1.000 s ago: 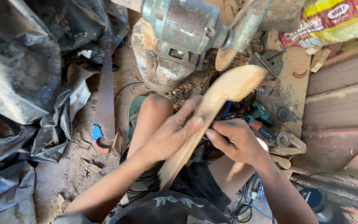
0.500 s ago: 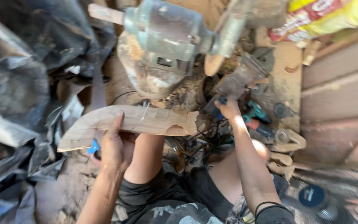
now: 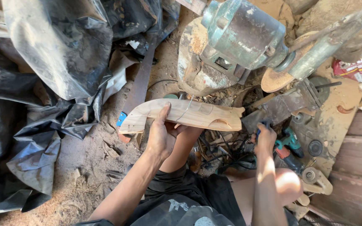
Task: The person drills a series of holes along the edge of a curved wooden piece using a corded drill. After drilling, the person inserts a metal wire through the holes and bends it with pliers to secure it in place.
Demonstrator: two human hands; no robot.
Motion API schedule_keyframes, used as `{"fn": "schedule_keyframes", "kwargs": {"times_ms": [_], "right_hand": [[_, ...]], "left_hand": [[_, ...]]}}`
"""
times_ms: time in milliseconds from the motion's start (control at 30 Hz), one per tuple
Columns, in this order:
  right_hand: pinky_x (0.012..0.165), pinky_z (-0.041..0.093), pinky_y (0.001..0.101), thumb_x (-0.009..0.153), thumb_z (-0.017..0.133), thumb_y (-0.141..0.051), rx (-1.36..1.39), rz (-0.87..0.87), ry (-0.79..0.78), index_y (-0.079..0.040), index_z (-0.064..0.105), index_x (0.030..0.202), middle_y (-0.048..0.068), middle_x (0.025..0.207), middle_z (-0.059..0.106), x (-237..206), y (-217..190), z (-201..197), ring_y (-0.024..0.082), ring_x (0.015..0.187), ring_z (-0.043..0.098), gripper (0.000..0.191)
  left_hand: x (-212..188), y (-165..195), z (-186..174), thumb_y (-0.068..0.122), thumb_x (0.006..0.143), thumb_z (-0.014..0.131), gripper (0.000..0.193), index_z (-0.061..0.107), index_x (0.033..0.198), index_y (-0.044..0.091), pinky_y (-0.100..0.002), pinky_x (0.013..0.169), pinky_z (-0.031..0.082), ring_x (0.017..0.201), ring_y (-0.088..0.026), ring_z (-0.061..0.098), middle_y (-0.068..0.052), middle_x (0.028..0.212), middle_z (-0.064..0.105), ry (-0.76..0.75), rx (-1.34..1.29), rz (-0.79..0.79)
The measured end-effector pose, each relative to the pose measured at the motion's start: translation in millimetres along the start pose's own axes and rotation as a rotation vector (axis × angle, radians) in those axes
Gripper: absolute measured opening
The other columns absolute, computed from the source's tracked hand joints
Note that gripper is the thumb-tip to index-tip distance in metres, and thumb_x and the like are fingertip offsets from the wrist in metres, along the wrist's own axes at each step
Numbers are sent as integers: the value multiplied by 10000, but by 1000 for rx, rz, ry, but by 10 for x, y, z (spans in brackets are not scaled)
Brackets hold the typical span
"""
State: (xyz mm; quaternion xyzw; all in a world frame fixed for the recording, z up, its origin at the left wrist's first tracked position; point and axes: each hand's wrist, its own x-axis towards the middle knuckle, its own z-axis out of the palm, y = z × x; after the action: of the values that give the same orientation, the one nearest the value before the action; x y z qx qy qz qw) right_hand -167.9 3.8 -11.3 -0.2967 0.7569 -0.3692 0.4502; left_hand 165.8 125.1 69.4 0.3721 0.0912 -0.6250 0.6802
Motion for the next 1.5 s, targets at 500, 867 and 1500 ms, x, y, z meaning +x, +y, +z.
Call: {"fn": "schedule_keyframes", "kwargs": {"times_ms": [500,867,1500], "right_hand": [[922,440,541,816,798,-177,-928,-1264,-346,16,635,954,198,1250,597,-2404,-322,469,398,1116,560,288],[905,453,530,838,789,-182,-916,-1252,-310,24,636,966,202,1248,584,-2494,-340,433,403,1120,554,287],[759,533,472,772,826,-129,-934,-1311,-363,13,600,889,203,975,560,-2315,-401,450,380,894,619,291]], "left_hand": [[-363,-45,28,331,1013,592,323,648,1202,75,-369,854,546,993,-157,647,-47,1106,702,-25,78,7],[-403,-95,32,321,1001,615,302,657,1176,79,-344,827,571,938,-148,658,-47,1063,703,-34,96,18],[-610,-128,17,274,944,658,292,609,1177,105,-332,910,568,965,-152,683,-17,1063,690,-49,305,69]]}}
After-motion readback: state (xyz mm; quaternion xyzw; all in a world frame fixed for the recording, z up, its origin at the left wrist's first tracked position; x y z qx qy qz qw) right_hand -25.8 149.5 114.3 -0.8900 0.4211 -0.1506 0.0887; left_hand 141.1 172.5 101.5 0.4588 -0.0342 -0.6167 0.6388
